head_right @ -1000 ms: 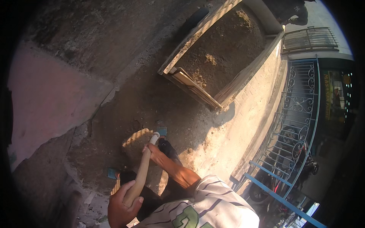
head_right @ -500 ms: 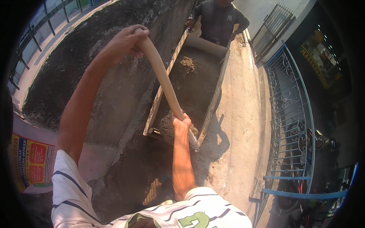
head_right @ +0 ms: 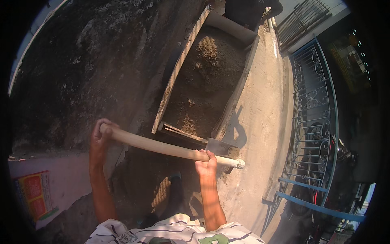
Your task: The person adjusts a plywood board in a wooden cart and then uses a hoe to shovel a mixture of sand and cement from a pile on the ground into the cart.
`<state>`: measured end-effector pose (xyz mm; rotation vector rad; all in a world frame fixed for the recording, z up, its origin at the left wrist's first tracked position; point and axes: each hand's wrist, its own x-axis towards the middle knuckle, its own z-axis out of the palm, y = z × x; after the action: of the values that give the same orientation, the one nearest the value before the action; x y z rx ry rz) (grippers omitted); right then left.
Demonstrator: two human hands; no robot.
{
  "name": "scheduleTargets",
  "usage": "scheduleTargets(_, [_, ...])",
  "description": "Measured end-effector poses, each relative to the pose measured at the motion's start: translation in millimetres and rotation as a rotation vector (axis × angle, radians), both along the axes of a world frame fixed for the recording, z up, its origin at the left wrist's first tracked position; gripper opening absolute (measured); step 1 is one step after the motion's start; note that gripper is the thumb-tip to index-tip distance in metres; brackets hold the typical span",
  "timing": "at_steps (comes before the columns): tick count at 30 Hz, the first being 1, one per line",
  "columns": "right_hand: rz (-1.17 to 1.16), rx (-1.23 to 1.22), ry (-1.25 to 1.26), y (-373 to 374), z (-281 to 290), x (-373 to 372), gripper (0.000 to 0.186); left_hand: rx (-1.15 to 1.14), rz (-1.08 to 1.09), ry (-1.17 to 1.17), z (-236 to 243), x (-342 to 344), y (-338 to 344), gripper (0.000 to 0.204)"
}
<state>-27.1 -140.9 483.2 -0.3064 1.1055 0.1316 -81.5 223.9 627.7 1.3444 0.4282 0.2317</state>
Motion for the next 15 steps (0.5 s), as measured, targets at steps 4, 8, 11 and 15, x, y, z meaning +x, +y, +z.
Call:
scheduleTargets(4, [0.365, 0.094, 0.214, 36.2, -22.6, -115.9, 0.006, -0.081, 0.074, 0.378, 12.5, -245.0, 18.5, 0.042])
scheduleTargets(8, [0.672, 0.076, 0.404, 80.3, -69.7, -204.8, 0.01, -0.09, -0.16, 0.951, 49.4, -370.9, 6.6, 0.039])
scheduleTargets(11, [0.952, 0.07, 0.38, 124.9, -133.1, -248.6, 0.011, 0.028, -0.443, 1.138, 19.1, -419.8, -30.7, 0.041])
scheduleTargets(15, [1.35, -0.027, 0.327, 189.2, -244.6, -268.3, 0.005, 0.109, -0.456, 1.177, -95.1, -461.7, -123.9, 0.048])
